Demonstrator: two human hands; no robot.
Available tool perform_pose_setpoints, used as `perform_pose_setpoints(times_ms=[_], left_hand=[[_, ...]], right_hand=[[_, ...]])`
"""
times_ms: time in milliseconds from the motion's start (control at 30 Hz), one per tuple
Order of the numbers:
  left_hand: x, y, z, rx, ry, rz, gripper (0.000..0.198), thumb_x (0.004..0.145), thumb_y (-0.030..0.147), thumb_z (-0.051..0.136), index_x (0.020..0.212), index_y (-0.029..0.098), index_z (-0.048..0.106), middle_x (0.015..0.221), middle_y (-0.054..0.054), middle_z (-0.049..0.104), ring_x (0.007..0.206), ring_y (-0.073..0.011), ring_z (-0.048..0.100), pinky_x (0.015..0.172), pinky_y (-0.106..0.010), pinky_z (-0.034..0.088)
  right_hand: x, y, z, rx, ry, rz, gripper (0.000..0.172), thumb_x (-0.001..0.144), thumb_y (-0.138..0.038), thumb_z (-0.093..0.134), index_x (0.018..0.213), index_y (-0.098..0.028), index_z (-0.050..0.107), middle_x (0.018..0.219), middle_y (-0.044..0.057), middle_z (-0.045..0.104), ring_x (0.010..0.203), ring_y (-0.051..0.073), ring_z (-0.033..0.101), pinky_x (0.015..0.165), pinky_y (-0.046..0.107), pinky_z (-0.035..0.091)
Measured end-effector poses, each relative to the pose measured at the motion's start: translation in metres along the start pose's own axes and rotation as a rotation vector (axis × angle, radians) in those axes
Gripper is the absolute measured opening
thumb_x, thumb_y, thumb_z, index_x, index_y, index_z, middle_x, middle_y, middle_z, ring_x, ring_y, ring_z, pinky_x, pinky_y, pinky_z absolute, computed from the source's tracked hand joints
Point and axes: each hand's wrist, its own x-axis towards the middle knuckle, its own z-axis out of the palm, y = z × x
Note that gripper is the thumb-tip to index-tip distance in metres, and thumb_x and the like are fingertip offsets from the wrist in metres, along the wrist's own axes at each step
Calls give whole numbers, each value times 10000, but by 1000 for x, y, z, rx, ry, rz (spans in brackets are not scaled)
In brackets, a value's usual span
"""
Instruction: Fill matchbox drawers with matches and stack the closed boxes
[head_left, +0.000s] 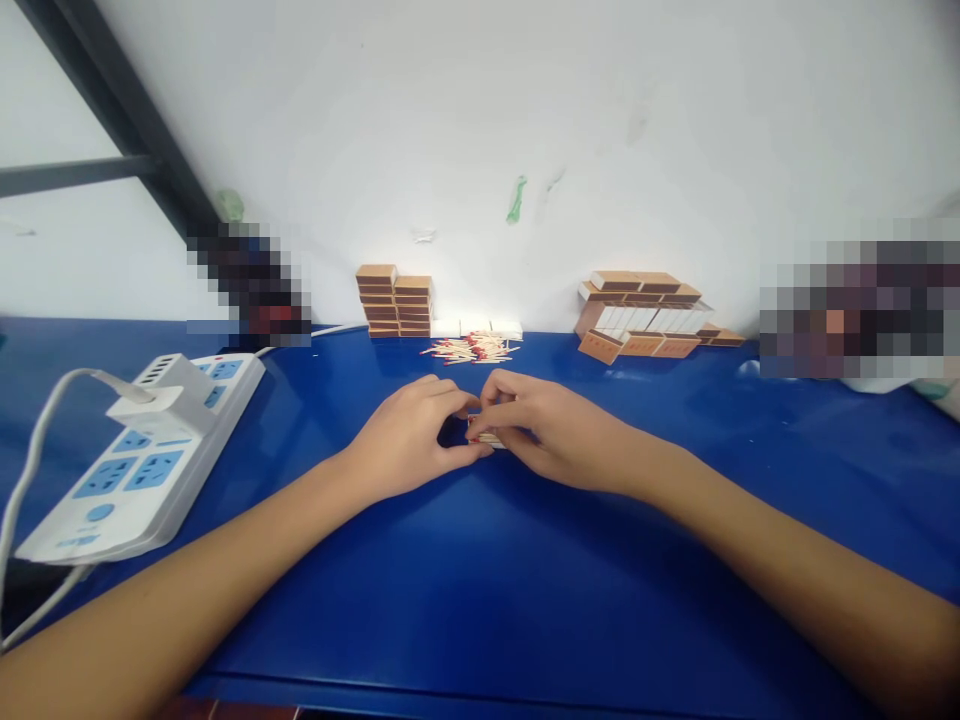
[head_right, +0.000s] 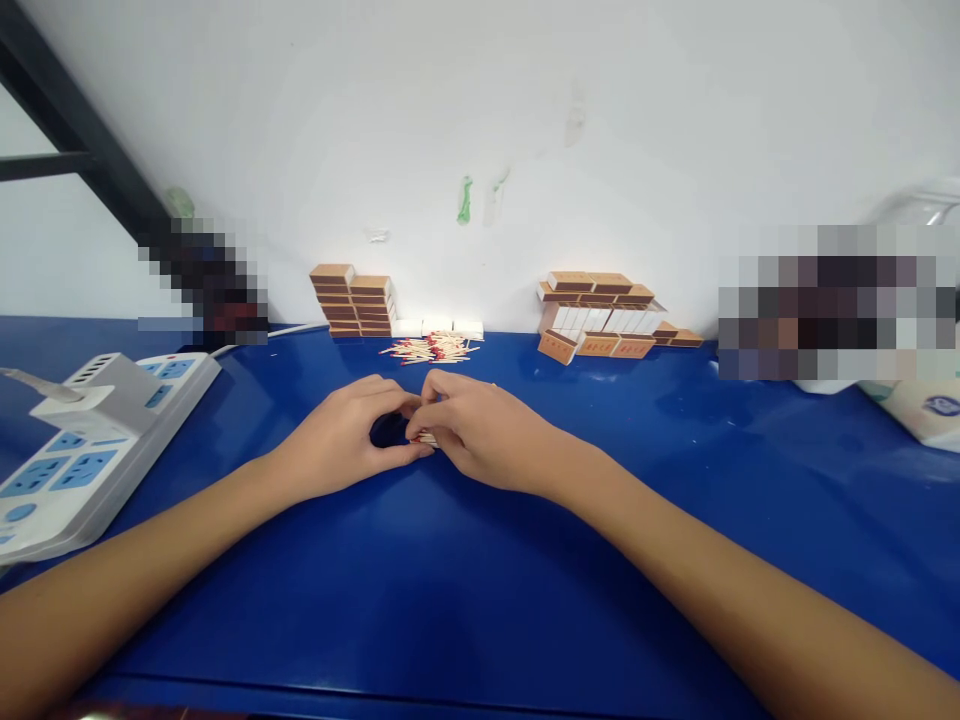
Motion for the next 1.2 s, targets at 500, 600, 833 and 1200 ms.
perform_pose_setpoints(times_ms=[500,600,833,1200], left_hand=[[-2,-2,1,-6,29,16,244,866,405,754,966,186,717,924,-40,691,899,-229,611,807,-373,496],[-1,-2,1,3,28,14,242,871,408,748,963,188,713,919,-40,689,897,-230,609,808,-375,497],[-2,-2,1,8,23,10,257,872,416,751,979,184,718,935,-44,695,915,-235,612,834,-391,509],[-2,-2,0,10,28,11,261,879,421,750,997,191,713,970,-47,703,935,-238,619,836,-395,514]], right_hand=[[1,2,-4,58,20,-21,289,886,-21,582,939,-204,800,945,45,649,777,134,607,709,292,483],[1,5,-3,57,68,-17,303,894,-26,561,978,-203,793,929,44,645,767,136,602,703,293,477],[2,11,-2,-26,87,-20,353,880,-18,534,1028,-209,790,924,49,637,790,151,588,705,297,456],[0,14,-1,-136,52,72,128,959,-194,608,921,-178,730,894,43,651,778,151,589,701,295,450]])
